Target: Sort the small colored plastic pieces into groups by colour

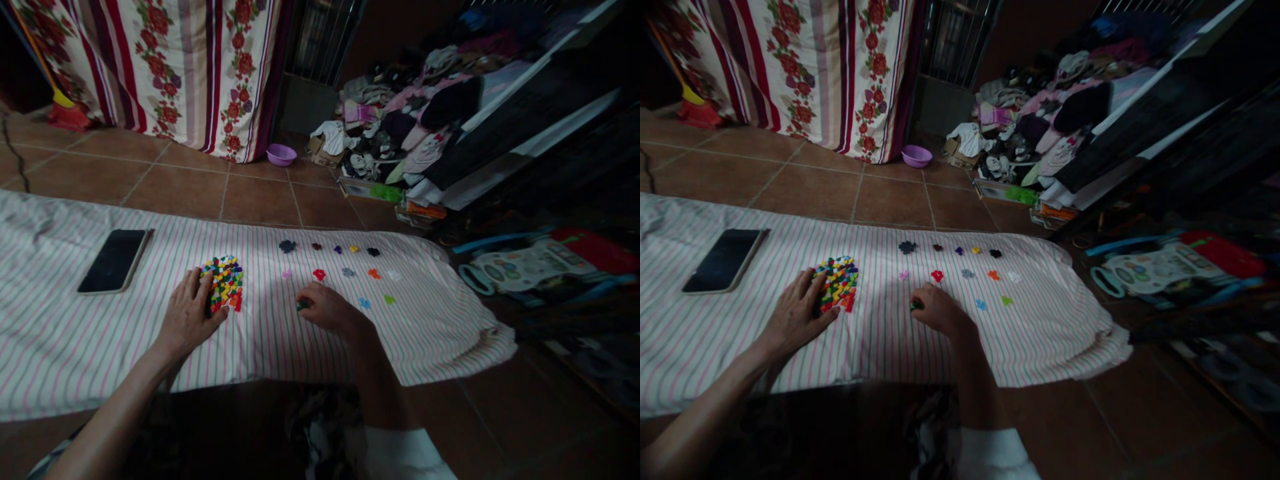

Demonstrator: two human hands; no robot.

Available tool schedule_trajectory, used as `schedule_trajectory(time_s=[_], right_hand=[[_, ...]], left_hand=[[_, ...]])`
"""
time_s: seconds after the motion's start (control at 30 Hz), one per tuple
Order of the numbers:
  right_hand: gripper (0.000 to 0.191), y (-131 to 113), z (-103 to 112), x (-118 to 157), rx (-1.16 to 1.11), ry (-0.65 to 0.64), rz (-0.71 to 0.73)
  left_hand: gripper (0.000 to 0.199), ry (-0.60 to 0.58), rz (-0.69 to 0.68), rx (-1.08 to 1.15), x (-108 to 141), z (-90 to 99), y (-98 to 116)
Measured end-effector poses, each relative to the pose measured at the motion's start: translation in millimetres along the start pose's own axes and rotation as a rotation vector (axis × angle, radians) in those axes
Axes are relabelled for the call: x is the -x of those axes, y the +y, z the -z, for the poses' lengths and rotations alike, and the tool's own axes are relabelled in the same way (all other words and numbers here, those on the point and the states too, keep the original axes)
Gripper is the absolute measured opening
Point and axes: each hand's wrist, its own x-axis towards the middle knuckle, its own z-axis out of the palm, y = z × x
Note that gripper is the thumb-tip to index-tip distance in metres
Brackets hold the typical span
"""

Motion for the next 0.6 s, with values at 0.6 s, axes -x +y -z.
schedule_trajectory(time_s=[0.6], right_hand=[[0.016, 1.7, -1.3, -0.4, -0.026, -0.023, -0.002]], left_hand=[[0.073, -0.010, -0.025, 0.026, 1.0, 1.3, -1.4]])
